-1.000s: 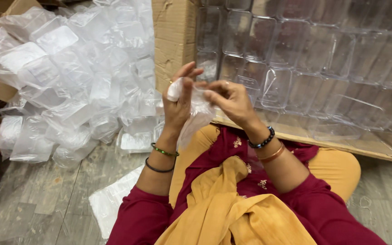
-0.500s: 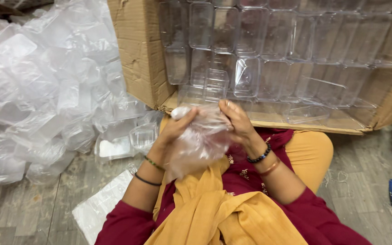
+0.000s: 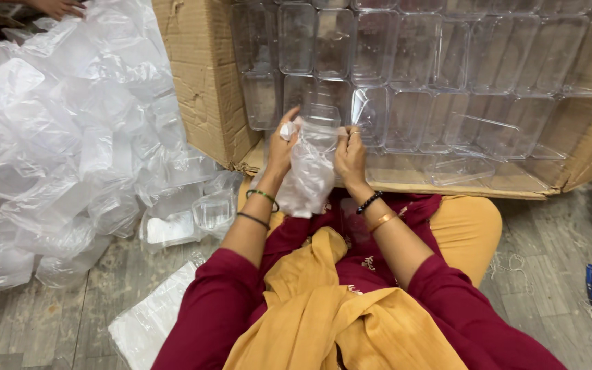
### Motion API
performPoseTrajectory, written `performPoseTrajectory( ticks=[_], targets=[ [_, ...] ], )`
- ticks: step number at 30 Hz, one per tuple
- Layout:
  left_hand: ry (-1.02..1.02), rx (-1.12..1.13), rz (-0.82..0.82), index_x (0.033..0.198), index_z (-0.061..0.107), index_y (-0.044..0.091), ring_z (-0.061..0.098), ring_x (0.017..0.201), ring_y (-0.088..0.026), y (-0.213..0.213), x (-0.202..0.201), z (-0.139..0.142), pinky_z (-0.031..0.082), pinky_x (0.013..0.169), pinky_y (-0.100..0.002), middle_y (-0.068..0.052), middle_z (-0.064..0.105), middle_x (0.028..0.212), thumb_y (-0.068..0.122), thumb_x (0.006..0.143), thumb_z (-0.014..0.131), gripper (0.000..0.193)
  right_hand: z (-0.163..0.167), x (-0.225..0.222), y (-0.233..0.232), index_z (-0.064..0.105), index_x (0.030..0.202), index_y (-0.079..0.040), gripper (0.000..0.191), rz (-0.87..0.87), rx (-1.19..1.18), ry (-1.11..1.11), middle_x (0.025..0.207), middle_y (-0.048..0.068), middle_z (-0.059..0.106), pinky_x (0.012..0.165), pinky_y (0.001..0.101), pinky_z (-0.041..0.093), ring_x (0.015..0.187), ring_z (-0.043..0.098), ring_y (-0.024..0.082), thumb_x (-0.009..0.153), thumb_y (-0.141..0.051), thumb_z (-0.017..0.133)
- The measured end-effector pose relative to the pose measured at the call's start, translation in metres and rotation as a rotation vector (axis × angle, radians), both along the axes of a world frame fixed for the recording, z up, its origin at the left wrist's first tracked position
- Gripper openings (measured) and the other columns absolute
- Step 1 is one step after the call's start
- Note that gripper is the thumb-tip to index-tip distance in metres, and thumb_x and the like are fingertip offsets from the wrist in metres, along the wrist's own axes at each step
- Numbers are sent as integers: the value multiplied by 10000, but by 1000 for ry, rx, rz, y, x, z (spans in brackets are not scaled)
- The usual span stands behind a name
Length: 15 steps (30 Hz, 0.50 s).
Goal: The person sits on the floor and wraps clear plastic containers in thin plastic bags one at a time, then places each wrapped container into a large cardboard box in front of them. They occasionally reach into the box to reposition containers and continue bagging more from the pile beside them.
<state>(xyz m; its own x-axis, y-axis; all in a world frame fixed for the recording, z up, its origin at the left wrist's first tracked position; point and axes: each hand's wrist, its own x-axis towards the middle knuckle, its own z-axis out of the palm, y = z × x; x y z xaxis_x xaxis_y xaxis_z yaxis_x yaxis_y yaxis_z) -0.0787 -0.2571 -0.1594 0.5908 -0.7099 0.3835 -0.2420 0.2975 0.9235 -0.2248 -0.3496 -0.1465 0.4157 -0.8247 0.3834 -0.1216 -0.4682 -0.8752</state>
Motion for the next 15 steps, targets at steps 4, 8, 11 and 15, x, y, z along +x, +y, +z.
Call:
performPoseTrajectory(
  ticks=[4, 8, 11, 15],
  targets=[
    [6, -77, -222, 1477, 552, 68, 561, 1093, -42, 2, 19, 18, 469, 976, -219, 12, 628, 1241, 171, 1110, 539, 381, 18, 6, -5, 562, 957, -19, 238, 52, -91, -77, 719, 56, 542, 603, 336, 442, 657, 499, 138, 1113, -190, 509],
    [204, 47, 39, 1253, 699, 30, 529, 759, -54, 41, 11, 30, 469, 654, -231, 17, 634, 898, 244, 1088, 599, 288, 23, -5, 18, 529, 900, -32, 271, 247, -55, -146, 708, 21, 491, 591, 321, 407, 674, 459, 108, 1120, -180, 478],
    [538, -102, 15, 1093, 687, 21, 565, 707, -69, 116, -15, 3, 477, 592, -239, 19, 634, 854, 277, 1116, 597, 272, -11, -6, 61, 551, 767, -26, 355, 359, 160, -111, 630, 11, 460, 530, 309, 346, 599, 430, 103, 1075, -194, 494],
    [749, 191, 31, 1146, 692, 35, 564, 670, -82, 184, -30, -71, 453, 550, -247, 7, 646, 845, 358, 1074, 612, 341, -77, 1, 95, 574, 824, -7, 281, 597, 234, 114, 643, 28, 515, 557, 357, 418, 602, 489, 142, 1014, -185, 469]
  ],
)
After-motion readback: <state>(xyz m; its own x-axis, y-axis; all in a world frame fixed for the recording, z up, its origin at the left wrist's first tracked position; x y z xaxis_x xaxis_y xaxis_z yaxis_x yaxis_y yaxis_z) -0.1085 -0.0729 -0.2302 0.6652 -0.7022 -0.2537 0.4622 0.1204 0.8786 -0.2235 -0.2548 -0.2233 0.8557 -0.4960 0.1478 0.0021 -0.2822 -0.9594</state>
